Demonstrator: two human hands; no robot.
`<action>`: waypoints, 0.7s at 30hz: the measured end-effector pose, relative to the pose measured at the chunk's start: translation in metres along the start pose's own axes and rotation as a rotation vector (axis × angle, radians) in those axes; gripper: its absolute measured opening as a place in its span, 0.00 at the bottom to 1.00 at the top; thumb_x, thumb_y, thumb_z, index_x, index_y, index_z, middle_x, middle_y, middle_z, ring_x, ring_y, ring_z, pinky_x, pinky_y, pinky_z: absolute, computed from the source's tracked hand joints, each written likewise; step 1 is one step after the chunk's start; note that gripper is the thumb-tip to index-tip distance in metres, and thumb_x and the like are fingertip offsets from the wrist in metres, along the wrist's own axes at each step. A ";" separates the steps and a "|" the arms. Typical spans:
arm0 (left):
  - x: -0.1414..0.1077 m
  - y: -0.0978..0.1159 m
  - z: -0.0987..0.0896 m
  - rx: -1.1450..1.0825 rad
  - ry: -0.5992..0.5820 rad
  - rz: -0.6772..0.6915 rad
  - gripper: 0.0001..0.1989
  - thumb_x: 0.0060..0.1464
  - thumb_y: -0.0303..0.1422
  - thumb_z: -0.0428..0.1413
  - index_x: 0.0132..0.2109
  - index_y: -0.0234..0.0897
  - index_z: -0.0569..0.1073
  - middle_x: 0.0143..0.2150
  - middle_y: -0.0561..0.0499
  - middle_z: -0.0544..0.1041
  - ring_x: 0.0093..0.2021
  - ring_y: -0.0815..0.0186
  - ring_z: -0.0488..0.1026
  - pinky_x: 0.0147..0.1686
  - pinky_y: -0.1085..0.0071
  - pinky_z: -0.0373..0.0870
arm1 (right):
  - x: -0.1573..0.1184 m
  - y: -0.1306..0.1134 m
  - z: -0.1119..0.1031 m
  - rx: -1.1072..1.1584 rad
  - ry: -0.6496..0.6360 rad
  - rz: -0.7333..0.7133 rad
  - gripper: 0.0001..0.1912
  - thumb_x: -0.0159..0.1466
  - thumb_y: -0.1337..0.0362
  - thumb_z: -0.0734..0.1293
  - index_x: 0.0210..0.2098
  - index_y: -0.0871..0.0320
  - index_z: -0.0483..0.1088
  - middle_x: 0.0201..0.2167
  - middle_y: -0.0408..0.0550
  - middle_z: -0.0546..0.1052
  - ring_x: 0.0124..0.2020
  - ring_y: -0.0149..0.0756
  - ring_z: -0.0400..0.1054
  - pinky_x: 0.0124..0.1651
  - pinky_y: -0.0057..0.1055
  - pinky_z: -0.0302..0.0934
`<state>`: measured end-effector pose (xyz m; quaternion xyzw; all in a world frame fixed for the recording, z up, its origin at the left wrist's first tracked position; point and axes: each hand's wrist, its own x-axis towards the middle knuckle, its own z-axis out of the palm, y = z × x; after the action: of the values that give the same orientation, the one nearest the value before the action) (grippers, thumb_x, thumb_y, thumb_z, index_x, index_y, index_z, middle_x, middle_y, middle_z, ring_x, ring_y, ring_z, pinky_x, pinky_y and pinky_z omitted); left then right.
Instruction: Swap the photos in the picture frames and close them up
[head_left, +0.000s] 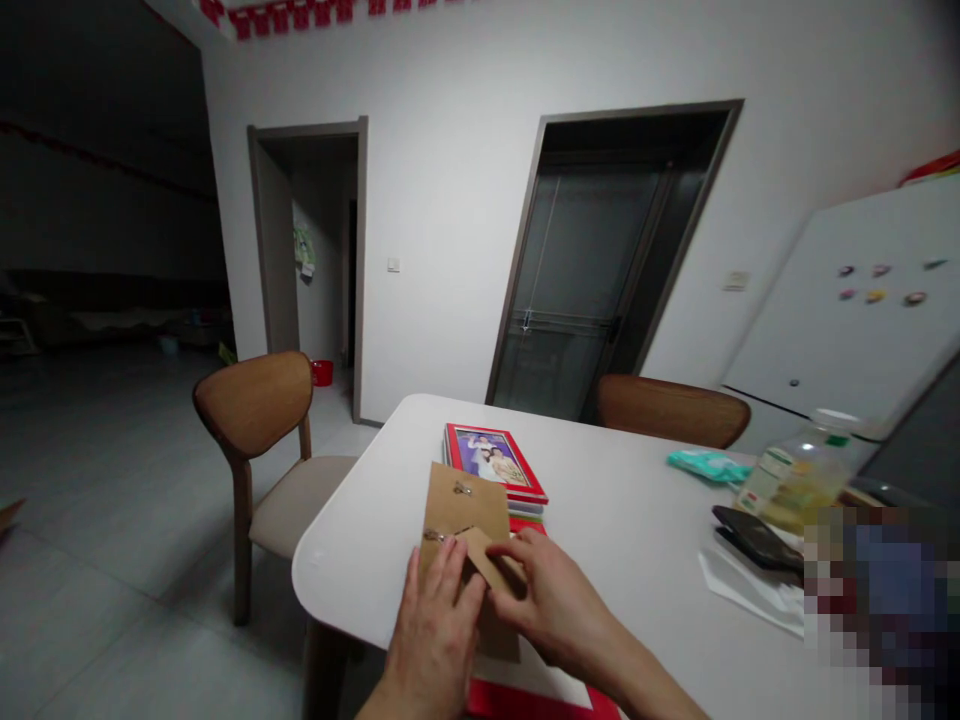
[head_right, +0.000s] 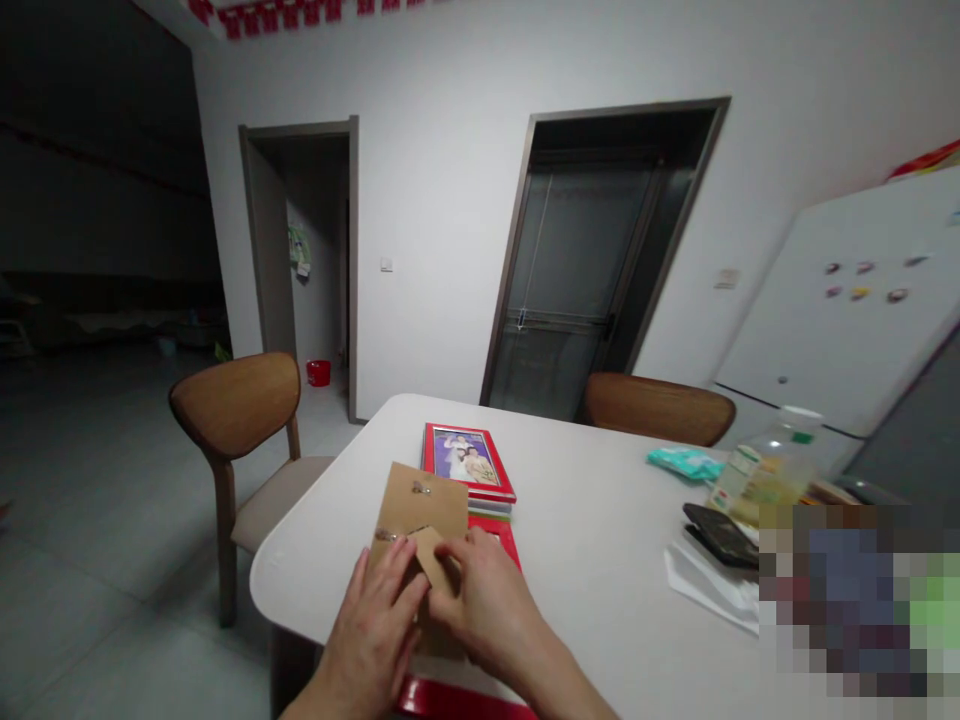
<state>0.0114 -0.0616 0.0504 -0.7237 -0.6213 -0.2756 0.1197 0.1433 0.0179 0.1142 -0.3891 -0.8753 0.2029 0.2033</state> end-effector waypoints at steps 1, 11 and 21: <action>-0.001 -0.005 -0.002 0.034 0.028 -0.008 0.22 0.45 0.20 0.48 0.49 0.38 0.63 0.56 0.42 0.60 0.57 0.56 0.54 0.52 0.47 0.52 | 0.002 -0.007 0.006 0.034 0.011 -0.017 0.16 0.47 0.64 0.61 0.36 0.58 0.71 0.33 0.49 0.70 0.36 0.36 0.64 0.37 0.27 0.57; -0.036 -0.095 0.007 -0.138 0.004 -0.373 0.20 0.46 0.27 0.48 0.50 0.37 0.63 0.48 0.45 0.70 0.48 0.61 0.67 0.47 0.62 0.64 | 0.033 -0.038 0.101 0.123 -0.031 0.030 0.15 0.45 0.63 0.65 0.33 0.62 0.71 0.34 0.52 0.72 0.35 0.37 0.65 0.36 0.26 0.56; -0.041 -0.121 0.000 -0.149 -0.154 -0.361 0.18 0.48 0.26 0.46 0.48 0.39 0.66 0.50 0.47 0.69 0.51 0.60 0.64 0.53 0.51 0.50 | 0.001 0.076 0.039 -0.180 0.133 0.261 0.23 0.51 0.62 0.60 0.46 0.63 0.64 0.41 0.57 0.68 0.42 0.43 0.62 0.43 0.33 0.55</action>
<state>-0.1088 -0.0721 0.0074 -0.6265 -0.7260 -0.2818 -0.0331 0.1679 0.0574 0.0430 -0.5288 -0.8165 0.1222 0.1968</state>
